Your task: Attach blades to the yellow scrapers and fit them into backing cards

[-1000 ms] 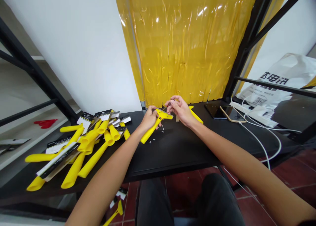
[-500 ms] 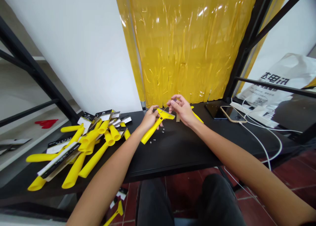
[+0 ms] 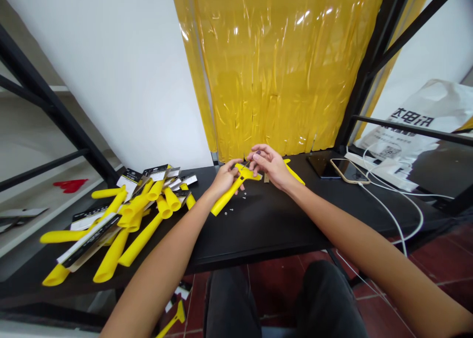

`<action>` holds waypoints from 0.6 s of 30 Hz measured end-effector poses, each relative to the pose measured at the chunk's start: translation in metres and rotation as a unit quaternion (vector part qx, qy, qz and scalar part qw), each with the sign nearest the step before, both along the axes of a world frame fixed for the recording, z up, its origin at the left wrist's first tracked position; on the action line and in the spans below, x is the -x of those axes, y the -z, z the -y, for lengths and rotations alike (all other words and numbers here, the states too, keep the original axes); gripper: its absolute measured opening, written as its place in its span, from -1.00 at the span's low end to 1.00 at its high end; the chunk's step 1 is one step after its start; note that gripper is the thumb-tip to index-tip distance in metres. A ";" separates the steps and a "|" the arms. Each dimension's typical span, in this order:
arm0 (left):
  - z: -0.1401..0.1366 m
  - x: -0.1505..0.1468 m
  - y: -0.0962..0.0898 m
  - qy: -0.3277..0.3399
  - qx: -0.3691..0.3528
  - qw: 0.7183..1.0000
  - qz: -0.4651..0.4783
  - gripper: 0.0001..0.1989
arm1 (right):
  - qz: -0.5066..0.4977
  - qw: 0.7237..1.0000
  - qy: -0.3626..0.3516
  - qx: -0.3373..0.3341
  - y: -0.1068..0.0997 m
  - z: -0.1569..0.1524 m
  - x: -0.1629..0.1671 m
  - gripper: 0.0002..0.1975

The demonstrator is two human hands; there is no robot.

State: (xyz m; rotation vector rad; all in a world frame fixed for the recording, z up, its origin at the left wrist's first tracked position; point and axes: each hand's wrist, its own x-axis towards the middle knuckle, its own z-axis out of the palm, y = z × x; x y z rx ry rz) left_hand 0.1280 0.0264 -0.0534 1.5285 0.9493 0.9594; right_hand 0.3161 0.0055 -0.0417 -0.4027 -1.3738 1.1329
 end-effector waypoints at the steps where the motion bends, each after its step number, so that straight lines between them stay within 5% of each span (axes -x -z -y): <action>1: 0.001 -0.001 0.000 0.002 -0.003 1.000 -0.003 -0.54 | -0.004 1.000 0.003 0.001 0.000 -0.001 0.000 -0.55; 18: 0.003 -0.014 0.010 0.004 0.034 0.999 0.005 -0.88 | -0.009 1.000 0.022 0.006 0.001 -0.003 -0.001 -0.62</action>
